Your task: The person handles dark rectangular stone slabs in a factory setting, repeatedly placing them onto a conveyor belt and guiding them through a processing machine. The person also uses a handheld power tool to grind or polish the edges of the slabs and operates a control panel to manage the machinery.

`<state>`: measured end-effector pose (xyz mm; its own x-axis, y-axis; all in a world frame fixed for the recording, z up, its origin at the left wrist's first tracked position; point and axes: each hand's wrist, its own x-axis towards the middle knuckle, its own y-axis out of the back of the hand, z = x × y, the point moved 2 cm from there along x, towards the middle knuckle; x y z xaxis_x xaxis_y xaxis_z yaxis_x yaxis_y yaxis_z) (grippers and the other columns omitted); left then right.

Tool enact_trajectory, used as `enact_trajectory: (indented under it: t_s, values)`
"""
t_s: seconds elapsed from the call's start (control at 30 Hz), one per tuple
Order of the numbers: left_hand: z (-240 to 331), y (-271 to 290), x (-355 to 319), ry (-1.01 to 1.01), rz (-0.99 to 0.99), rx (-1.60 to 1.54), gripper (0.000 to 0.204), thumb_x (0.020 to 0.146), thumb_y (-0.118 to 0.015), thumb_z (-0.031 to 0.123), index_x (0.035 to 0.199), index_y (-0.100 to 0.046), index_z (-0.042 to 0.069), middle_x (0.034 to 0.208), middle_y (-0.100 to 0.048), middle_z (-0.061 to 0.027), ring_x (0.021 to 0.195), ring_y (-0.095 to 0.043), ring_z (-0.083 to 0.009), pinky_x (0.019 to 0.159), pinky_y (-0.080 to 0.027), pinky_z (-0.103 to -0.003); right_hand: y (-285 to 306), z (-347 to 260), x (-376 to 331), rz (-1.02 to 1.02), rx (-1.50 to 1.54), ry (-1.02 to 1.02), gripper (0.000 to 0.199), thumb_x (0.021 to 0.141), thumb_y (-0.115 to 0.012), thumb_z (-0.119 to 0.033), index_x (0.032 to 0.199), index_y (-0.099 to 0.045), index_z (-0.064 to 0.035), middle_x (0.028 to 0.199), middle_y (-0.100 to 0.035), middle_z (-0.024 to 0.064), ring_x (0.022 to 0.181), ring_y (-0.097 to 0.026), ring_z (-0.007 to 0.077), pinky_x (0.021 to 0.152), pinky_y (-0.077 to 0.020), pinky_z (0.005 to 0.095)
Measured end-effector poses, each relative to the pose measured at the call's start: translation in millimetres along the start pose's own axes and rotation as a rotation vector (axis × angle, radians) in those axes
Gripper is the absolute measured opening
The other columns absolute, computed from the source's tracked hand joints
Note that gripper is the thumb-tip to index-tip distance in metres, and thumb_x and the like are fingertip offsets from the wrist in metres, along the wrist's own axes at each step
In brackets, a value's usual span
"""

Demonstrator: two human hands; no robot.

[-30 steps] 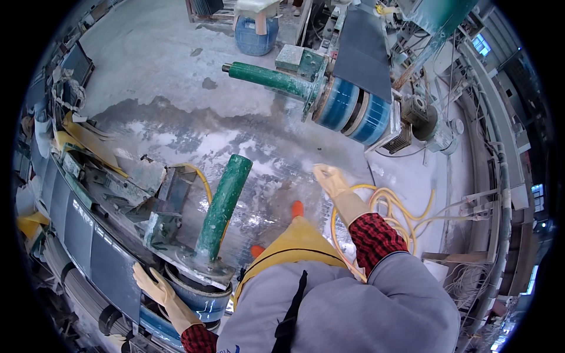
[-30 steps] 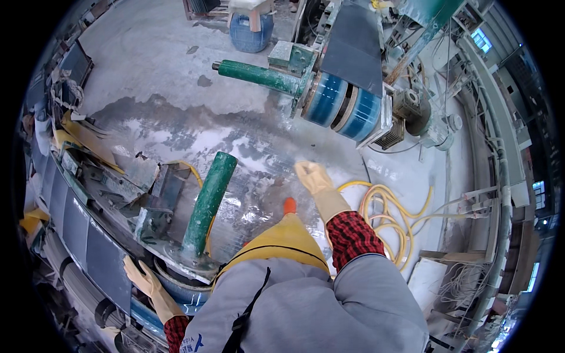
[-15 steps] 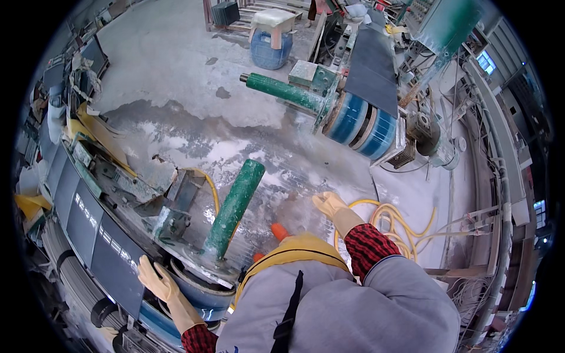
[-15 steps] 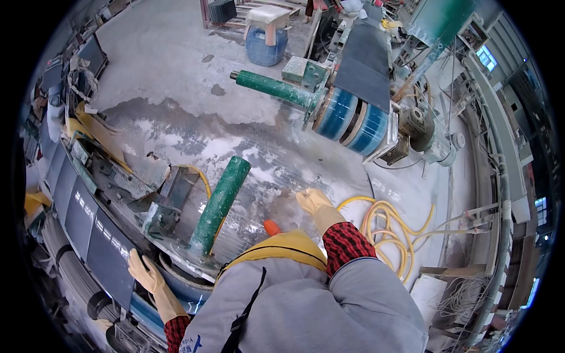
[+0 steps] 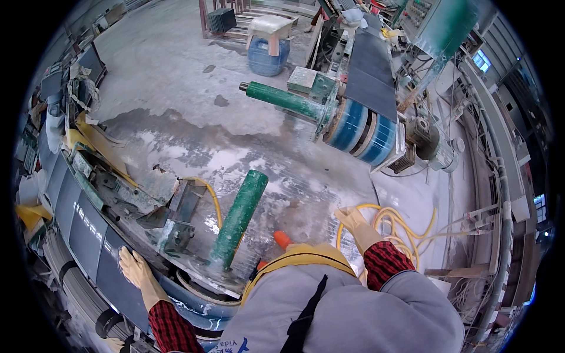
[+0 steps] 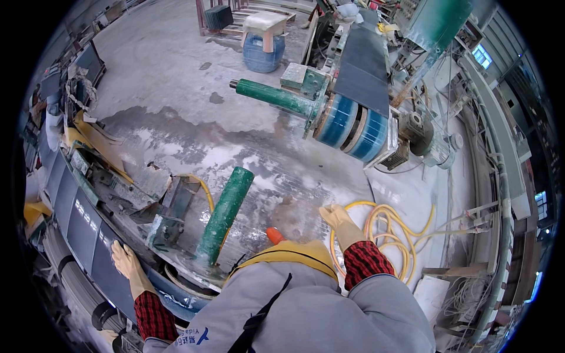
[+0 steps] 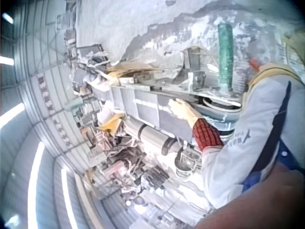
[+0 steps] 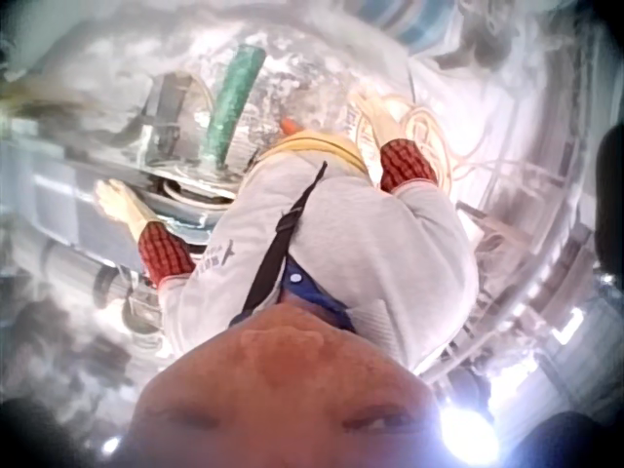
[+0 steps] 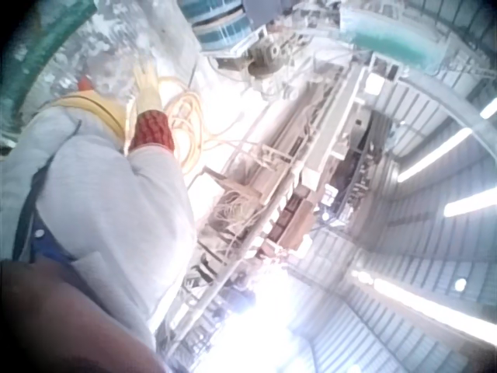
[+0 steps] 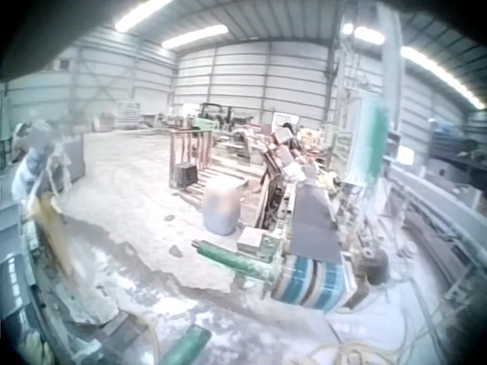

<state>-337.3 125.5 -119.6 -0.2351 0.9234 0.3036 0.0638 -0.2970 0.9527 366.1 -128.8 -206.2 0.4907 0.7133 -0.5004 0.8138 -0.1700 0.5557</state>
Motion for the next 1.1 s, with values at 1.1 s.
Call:
enact_trajectory:
  t_s: [1.1]
  values:
    - [14, 0, -51, -0.044, 0.180, -0.078, 0.040, 0.097, -0.053, 0.019, 0.136, -0.058, 0.010, 0.136, -0.058, -0.0219, 0.119, -0.054, -0.0426, 0.101, -0.042, -0.049, -33, -24, 35, -0.219, -0.299, -0.029, 0.049, 0.093, -0.059, -0.043, 0.116, -0.071, -0.0017, 0.112, -0.072, 0.0205, 0.104, -0.068, 0.0334, 0.095, -0.0497, 0.0417]
